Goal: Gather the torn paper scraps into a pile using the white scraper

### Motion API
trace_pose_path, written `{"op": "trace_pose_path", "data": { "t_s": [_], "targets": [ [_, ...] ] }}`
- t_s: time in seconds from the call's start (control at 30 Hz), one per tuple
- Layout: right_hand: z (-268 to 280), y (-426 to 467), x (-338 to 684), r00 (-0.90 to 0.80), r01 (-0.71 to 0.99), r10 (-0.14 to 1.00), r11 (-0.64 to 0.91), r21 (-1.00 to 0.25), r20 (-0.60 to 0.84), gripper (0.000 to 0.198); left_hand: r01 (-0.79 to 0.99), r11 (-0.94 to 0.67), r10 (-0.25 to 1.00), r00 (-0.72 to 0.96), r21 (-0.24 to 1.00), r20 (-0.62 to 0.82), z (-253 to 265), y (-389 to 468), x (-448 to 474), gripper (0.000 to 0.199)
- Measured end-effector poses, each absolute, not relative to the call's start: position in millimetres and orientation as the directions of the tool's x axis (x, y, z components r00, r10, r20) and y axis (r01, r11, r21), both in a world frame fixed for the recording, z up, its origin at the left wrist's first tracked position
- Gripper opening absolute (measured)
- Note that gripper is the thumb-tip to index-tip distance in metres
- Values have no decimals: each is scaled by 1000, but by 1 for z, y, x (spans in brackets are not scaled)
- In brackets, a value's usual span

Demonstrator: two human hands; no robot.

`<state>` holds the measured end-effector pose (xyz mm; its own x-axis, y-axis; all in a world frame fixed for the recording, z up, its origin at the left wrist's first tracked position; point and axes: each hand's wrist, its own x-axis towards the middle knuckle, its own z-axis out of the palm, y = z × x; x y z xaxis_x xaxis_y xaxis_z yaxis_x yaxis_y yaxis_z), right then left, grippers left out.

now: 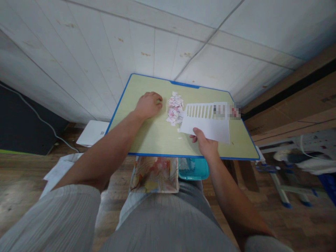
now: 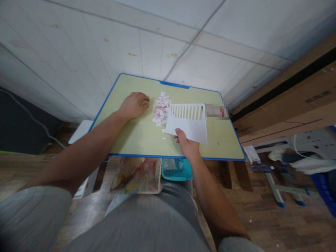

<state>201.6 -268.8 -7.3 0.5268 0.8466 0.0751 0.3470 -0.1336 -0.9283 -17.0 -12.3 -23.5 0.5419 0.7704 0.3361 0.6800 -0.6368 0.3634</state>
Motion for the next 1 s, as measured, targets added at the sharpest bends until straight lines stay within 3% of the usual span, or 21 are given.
{"op": "trace_pose_path", "data": {
  "t_s": [0.4, 0.7, 1.0],
  "targets": [
    [-3, -259, 201, 593, 188, 800, -28, -982, 90, 24, 709, -599, 800, 502, 373, 330, -14, -16, -15, 39],
    [3, -291, 212, 489, 184, 868, -8, -983, 85, 25, 768, -585, 806, 515, 262, 291, -2, -33, -8, 44],
    [-11, -283, 235, 509, 65, 855, 83, -994, 104, 25, 894, -422, 894, 383, 148, 233, 4, -48, -6, 56]
  ]
}}
